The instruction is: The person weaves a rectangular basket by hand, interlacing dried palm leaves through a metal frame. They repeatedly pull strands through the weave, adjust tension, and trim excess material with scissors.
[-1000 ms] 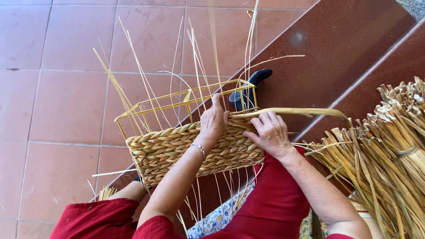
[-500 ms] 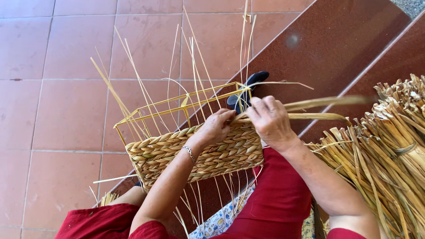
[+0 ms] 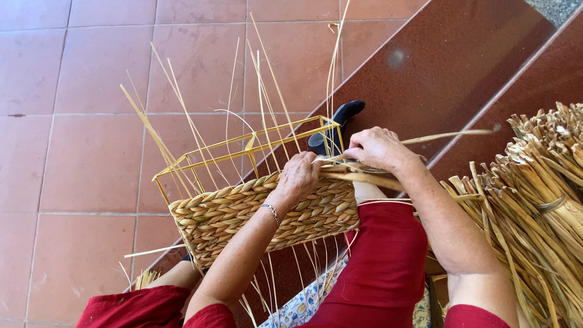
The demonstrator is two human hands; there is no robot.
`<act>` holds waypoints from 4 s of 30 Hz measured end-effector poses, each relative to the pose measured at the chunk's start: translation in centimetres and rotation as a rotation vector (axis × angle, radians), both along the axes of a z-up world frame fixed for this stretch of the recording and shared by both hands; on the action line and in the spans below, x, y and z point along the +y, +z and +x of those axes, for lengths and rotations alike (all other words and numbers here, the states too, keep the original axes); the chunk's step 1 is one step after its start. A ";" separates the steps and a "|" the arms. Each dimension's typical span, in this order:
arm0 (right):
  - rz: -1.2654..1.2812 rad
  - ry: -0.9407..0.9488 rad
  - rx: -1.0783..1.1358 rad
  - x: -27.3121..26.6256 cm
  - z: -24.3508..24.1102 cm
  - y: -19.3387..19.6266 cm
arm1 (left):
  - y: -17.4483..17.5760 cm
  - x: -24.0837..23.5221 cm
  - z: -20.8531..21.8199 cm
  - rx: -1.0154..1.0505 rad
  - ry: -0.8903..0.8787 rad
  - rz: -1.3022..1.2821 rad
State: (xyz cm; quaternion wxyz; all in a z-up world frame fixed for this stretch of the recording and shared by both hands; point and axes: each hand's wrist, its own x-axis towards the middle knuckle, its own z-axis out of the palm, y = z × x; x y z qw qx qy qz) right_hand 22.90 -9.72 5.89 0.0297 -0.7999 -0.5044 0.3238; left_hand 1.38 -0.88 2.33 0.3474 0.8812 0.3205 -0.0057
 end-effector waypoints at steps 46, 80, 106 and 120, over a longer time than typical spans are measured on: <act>0.897 0.536 -0.774 -2.5 -2.3 2.9 | 1.4 0.3 1.0 -0.165 -0.102 -0.309; 0.796 0.119 -0.279 -6.6 -2.5 -6.0 | -4.0 -1.8 2.7 -0.312 0.243 0.169; 0.633 0.296 -0.716 -2.6 1.6 1.5 | -1.0 -3.3 3.7 -0.220 -0.055 0.221; 0.670 -0.233 0.424 -4.8 -1.5 -10.4 | -6.3 -4.5 4.4 -0.401 0.319 0.228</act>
